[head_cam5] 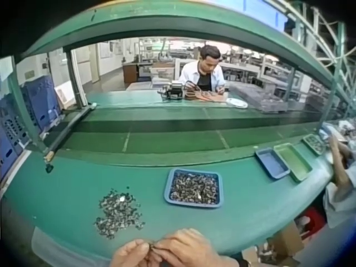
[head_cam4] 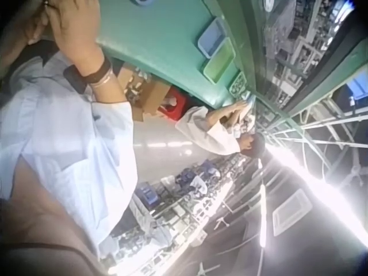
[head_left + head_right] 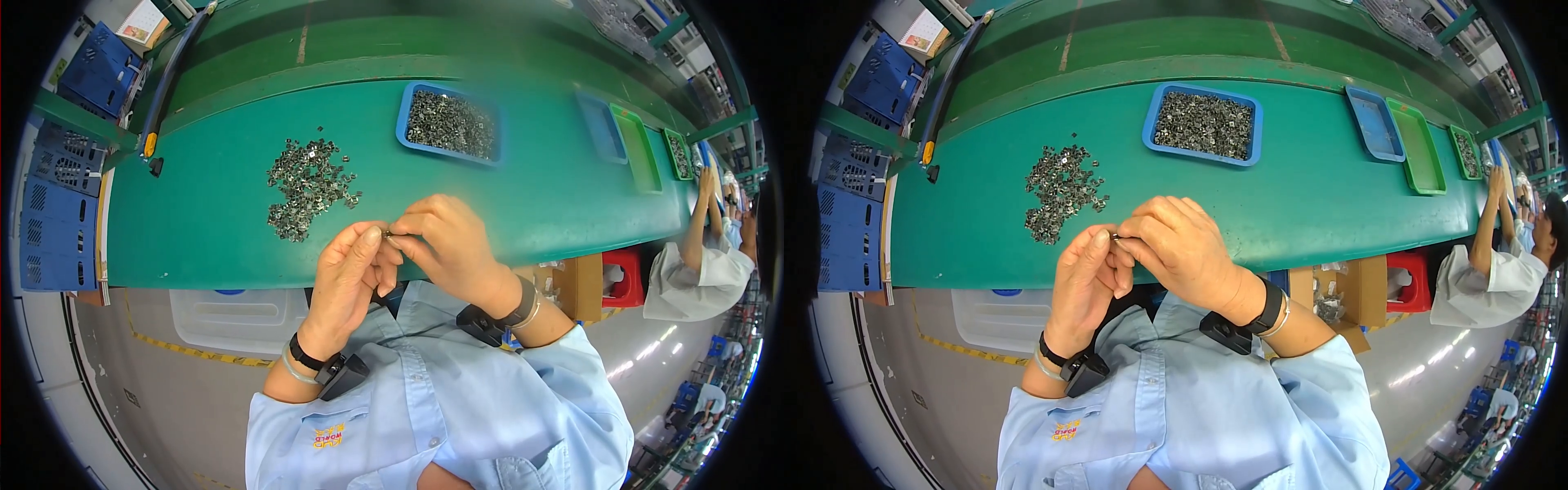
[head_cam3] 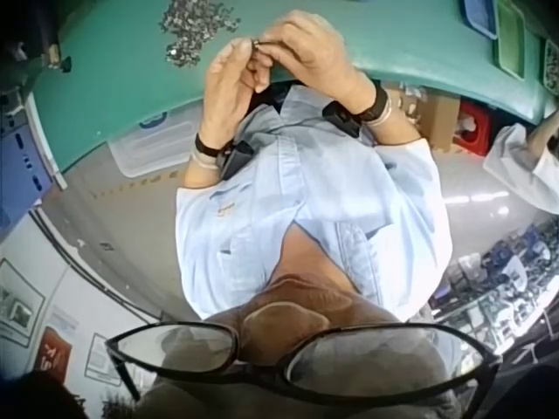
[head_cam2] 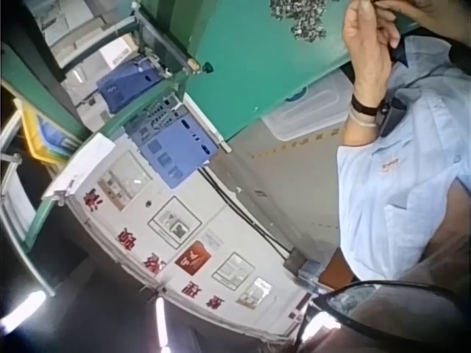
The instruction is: The person picks up a small metal component from a pile by hand, inspects it while turning it over, and then places it into a blue tray, repeating this process for several more pieces.
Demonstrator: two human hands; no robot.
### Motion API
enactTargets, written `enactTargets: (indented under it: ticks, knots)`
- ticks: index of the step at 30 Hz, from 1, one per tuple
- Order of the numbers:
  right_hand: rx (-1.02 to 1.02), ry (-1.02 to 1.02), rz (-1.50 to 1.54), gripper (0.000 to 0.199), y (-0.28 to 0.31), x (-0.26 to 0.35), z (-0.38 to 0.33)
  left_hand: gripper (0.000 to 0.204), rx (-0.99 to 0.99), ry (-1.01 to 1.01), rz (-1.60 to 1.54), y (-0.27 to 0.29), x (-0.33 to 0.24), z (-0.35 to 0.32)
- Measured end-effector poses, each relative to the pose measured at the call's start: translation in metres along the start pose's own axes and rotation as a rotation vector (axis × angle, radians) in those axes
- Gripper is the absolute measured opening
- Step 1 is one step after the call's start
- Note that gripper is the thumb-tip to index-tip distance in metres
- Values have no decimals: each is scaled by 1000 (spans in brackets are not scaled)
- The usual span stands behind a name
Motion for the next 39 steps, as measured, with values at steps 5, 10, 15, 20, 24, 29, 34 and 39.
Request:
enactTargets:
  ticks: [5,10,15,20,24,29,34,39]
  knots:
    - [17,36,-57,21,1,8,2,19,-9,-17,34,4,0,-1]
    - [22,-33,78,20,-2,0,-3,19,26,3,28,10,2,0]
    - [-5,-108,172,16,-4,-2,-5,19,41,21,-10,8,1,-2]
    - [-6,-58,146,15,0,-2,-1,18,17,37,-2,3,-5,-6]
    - [12,38,94,14,2,1,3,17,18,36,28,4,-4,-5]
    - [5,-13,154,17,-1,-1,-1,15,50,36,-17,6,1,-3]
    - [-13,-103,217,18,-3,0,-5,14,73,33,-64,4,1,-4]
    - [-6,-160,233,17,-5,4,-6,13,86,39,-100,7,4,-2]
Point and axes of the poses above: each hand's wrist, its own z-axis towards the middle knuckle, its own y-axis out of the back of the hand, x = y × z, the point moved 2 cm from there along z, towards the middle knuckle, and after that the axes turned 15 degrees about -x, right-handed, at the moved point
